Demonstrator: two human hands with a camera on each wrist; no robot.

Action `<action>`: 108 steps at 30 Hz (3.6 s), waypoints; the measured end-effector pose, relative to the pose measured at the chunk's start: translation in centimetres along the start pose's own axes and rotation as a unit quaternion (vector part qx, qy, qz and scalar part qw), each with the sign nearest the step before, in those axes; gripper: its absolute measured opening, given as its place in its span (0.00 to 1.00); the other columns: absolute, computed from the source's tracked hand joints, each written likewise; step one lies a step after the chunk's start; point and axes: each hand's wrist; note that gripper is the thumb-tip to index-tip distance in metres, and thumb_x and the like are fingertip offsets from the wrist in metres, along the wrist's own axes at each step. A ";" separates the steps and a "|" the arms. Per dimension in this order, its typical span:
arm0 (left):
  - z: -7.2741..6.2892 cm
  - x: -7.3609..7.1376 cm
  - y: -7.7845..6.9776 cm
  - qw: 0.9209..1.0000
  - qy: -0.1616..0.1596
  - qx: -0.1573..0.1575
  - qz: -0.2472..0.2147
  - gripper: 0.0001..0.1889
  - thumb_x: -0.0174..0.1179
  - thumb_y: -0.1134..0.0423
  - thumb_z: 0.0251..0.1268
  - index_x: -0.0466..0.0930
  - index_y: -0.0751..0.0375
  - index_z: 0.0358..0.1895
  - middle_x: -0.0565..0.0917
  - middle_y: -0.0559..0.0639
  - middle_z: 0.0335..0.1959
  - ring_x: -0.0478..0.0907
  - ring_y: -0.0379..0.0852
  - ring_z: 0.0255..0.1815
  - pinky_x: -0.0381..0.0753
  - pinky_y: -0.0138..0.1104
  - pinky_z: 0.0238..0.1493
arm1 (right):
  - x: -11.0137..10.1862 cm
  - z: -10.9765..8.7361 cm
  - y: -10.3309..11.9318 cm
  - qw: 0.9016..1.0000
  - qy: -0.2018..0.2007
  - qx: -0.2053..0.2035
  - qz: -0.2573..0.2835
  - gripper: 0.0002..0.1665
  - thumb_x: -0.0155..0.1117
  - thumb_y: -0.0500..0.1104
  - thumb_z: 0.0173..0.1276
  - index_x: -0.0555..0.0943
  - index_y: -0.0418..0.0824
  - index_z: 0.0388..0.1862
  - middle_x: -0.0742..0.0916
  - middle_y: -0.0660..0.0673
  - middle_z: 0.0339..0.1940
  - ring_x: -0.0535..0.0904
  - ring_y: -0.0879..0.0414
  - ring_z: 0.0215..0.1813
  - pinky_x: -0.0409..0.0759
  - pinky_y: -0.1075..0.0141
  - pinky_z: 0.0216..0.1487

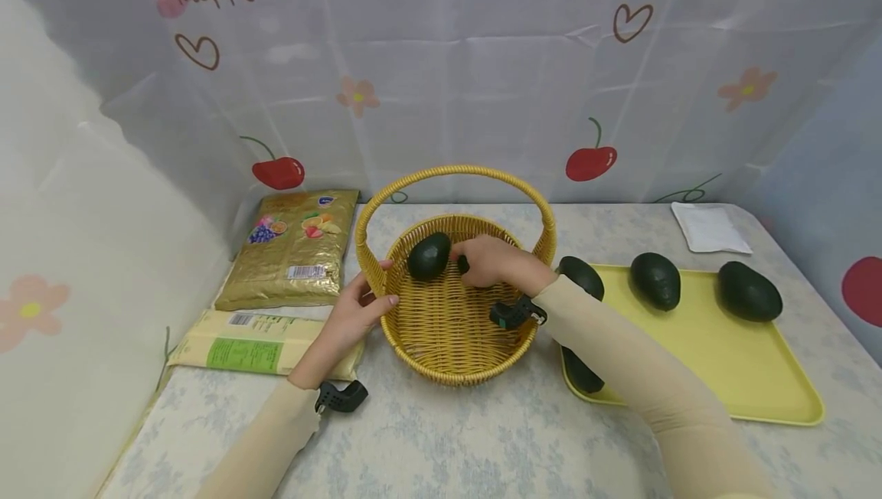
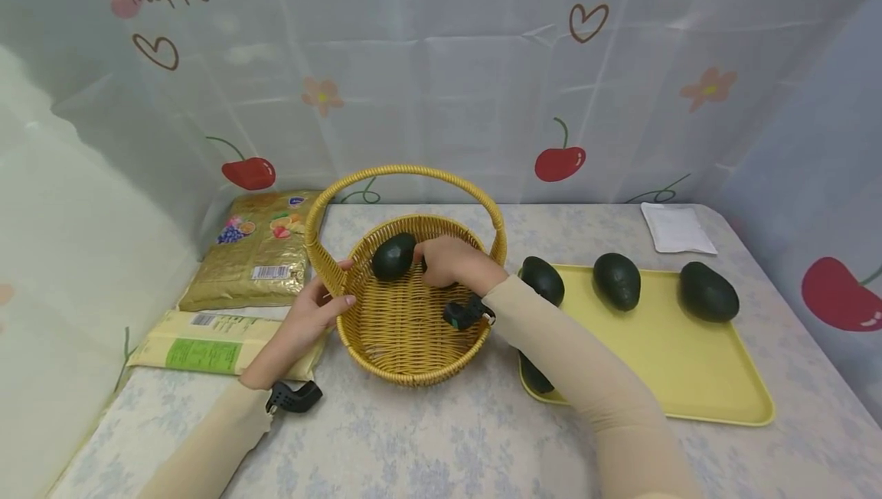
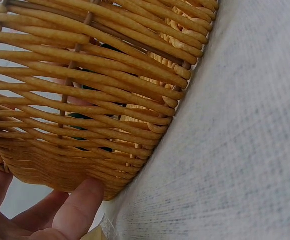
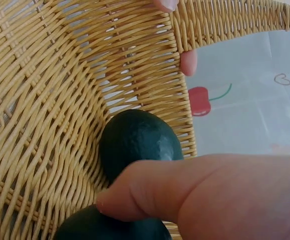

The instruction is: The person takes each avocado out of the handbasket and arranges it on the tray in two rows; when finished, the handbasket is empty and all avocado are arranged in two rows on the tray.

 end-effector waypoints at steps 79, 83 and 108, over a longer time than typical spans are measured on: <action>-0.3 0.1 -0.3 1.000 0.006 0.004 -0.019 0.33 0.59 0.68 0.71 0.62 0.58 0.78 0.70 0.69 0.72 0.75 0.67 0.68 0.83 0.31 0.50 | -1.2 -16.3 -5.5 0.970 -0.078 -0.190 0.127 0.29 0.72 0.46 0.65 0.79 0.52 0.66 0.82 0.46 0.63 0.78 0.54 0.52 0.83 0.66 0.43; -0.3 0.0 -0.2 1.000 0.008 0.005 -0.019 0.33 0.59 0.68 0.71 0.62 0.59 0.78 0.70 0.69 0.72 0.75 0.67 0.68 0.84 0.31 0.50 | -0.9 -17.8 -6.7 0.970 -0.085 -0.169 0.155 0.29 0.74 0.46 0.65 0.79 0.51 0.65 0.82 0.43 0.62 0.79 0.58 0.50 0.84 0.66 0.40; -0.2 0.0 -0.1 0.999 0.007 0.005 -0.034 0.32 0.58 0.69 0.72 0.62 0.58 0.78 0.70 0.70 0.71 0.74 0.67 0.67 0.84 0.32 0.49 | 3.4 -23.3 -16.1 0.973 -0.176 -0.036 0.143 0.32 0.76 0.42 0.63 0.76 0.45 0.65 0.80 0.32 0.64 0.81 0.71 0.40 0.81 0.69 0.36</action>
Point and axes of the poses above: each hand's wrist, its own z-axis towards the middle knuckle, its own x-axis out of the palm, y = z × x
